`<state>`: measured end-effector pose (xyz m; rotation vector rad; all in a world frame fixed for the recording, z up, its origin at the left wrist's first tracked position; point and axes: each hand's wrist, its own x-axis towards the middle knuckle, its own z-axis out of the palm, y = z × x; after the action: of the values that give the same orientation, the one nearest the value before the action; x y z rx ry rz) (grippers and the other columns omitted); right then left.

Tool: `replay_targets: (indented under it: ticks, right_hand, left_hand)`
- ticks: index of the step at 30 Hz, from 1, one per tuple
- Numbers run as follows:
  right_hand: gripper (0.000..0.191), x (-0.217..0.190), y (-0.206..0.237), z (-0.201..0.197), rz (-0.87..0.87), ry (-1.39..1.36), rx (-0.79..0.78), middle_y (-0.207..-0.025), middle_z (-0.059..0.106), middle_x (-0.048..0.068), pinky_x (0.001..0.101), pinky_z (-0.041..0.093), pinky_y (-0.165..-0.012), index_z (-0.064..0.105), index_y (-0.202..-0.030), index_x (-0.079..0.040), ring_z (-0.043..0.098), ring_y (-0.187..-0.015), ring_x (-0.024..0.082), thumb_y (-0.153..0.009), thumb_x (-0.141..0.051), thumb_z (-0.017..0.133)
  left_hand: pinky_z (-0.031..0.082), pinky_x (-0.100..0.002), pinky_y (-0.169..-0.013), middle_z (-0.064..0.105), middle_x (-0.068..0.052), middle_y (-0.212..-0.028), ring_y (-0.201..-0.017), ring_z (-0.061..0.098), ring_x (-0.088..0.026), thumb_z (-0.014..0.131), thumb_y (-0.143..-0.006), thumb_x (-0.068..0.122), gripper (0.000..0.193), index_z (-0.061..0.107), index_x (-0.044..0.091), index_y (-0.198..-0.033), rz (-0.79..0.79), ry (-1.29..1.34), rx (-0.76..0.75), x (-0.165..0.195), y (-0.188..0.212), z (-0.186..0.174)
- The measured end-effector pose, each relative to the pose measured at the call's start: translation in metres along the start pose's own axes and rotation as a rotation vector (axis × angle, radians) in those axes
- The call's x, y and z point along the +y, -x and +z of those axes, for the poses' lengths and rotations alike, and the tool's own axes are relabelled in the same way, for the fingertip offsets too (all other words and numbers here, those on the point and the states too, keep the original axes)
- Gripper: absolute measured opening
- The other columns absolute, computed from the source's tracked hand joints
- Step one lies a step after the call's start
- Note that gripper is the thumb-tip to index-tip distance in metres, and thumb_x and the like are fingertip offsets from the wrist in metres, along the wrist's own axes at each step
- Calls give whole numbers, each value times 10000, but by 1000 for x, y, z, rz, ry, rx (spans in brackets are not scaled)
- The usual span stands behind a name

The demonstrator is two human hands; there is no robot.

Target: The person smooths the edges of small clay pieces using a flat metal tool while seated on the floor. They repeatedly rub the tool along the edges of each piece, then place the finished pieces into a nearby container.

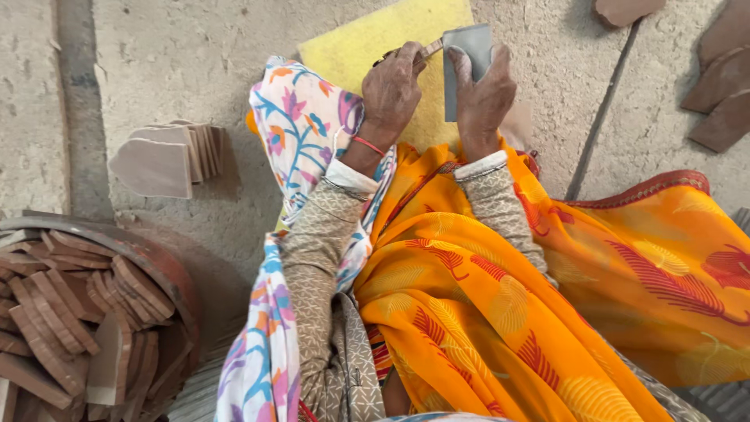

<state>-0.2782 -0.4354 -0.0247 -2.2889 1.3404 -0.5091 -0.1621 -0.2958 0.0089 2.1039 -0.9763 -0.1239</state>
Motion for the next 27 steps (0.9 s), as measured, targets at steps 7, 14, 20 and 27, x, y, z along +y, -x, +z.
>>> replay_targets:
  ticks: [7, 14, 20, 27]
  right_hand:
    - [599, 14, -69, 23, 72, 73, -8, -819, 727, 141, 340, 634, -498, 582, -1155, -14, 735, -657, 234, -849, -476, 809]
    - [464, 12, -14, 12, 197, 58, -100, -853, 738, 134, 349, 635, -515, 586, -1153, -53, 749, -714, 240, -948, -455, 696]
    - [649, 10, -38, -4, 186, 90, -23, -798, 719, 136, 359, 605, -514, 558, -1068, -25, 735, -673, 256, -869, -608, 761]
    - [573, 3, -7, -5, 151, -55, -152, -850, 727, 128, 362, 619, -592, 595, -1044, -20, 746, -738, 256, -913, -559, 742]
  left_hand:
    - [522, -453, -637, 714, -104, -822, -713, 699, -315, 558, -887, 108, 252, 625, 100, -1130, 121, -229, -164, 12, 5, 8]
    - [517, -448, -653, 704, -101, -808, -712, 687, -298, 561, -993, 134, 110, 624, 112, -1081, -20, -63, -120, 9, 6, 2]
    - [537, -432, -657, 708, -108, -850, -737, 691, -307, 574, -939, 120, 155, 614, 116, -1089, 83, -153, -55, 12, 3, 8]
    - [541, -418, -681, 711, -104, -881, -777, 697, -308, 606, -883, 91, 223, 614, 123, -1104, 31, -122, -29, 8, 7, 0]
